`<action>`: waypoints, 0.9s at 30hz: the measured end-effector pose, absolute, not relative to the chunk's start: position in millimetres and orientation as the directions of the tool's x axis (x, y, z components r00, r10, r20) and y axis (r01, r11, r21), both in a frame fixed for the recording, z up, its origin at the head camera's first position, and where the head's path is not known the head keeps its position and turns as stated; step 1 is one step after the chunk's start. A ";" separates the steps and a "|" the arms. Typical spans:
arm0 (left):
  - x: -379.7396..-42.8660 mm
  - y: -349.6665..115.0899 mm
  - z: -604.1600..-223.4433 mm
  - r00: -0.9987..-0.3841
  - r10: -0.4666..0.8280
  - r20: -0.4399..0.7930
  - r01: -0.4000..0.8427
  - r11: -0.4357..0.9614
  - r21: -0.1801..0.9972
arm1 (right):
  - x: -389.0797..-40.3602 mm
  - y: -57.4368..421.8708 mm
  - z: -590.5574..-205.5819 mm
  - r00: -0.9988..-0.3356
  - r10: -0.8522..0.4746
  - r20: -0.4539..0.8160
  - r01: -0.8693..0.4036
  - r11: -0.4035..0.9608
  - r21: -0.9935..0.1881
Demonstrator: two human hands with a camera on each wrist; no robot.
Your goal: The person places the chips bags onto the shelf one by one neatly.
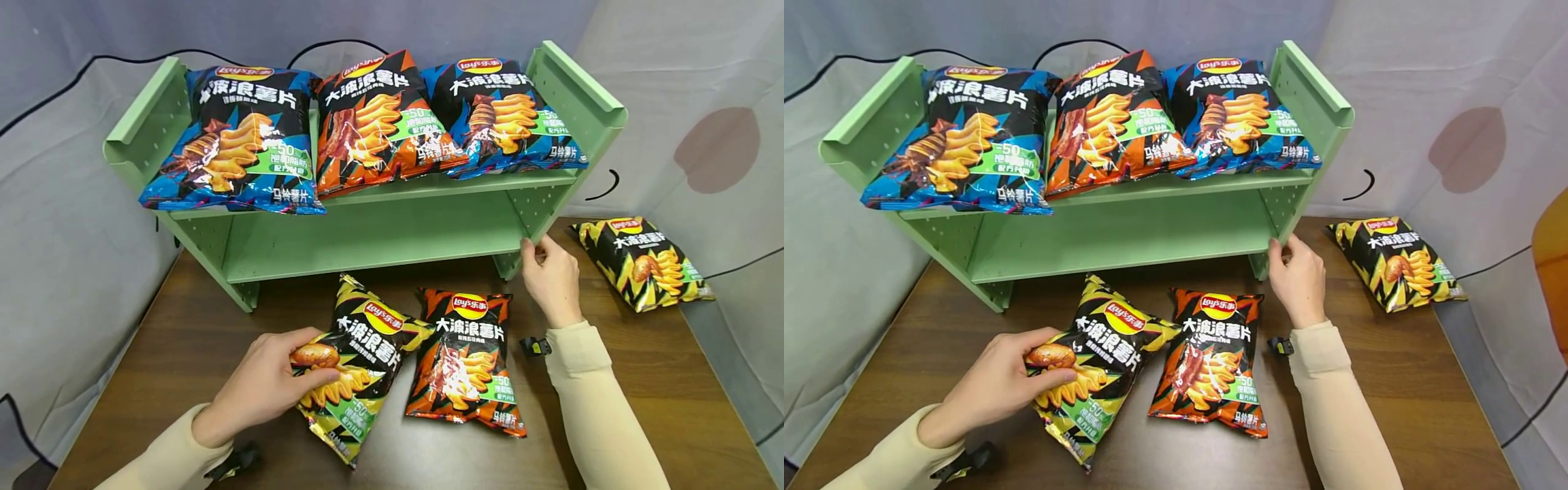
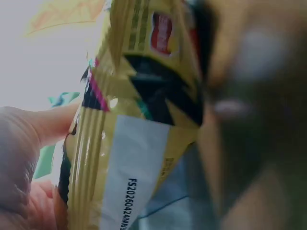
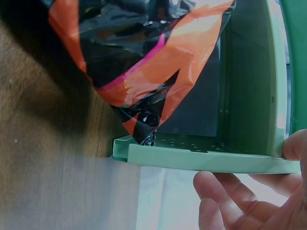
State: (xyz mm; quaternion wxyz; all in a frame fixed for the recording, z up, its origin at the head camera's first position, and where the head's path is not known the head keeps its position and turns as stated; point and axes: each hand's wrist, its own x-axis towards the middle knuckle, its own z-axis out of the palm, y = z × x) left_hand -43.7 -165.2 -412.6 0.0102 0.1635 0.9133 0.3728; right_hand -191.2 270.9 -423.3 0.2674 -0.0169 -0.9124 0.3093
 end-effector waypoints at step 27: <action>-136.3 -181.1 -375.5 -0.714 -0.193 0.673 0.161 0.890 0.426 | -190.8 270.7 -422.8 -0.854 0.197 0.481 -0.138 0.806 -0.575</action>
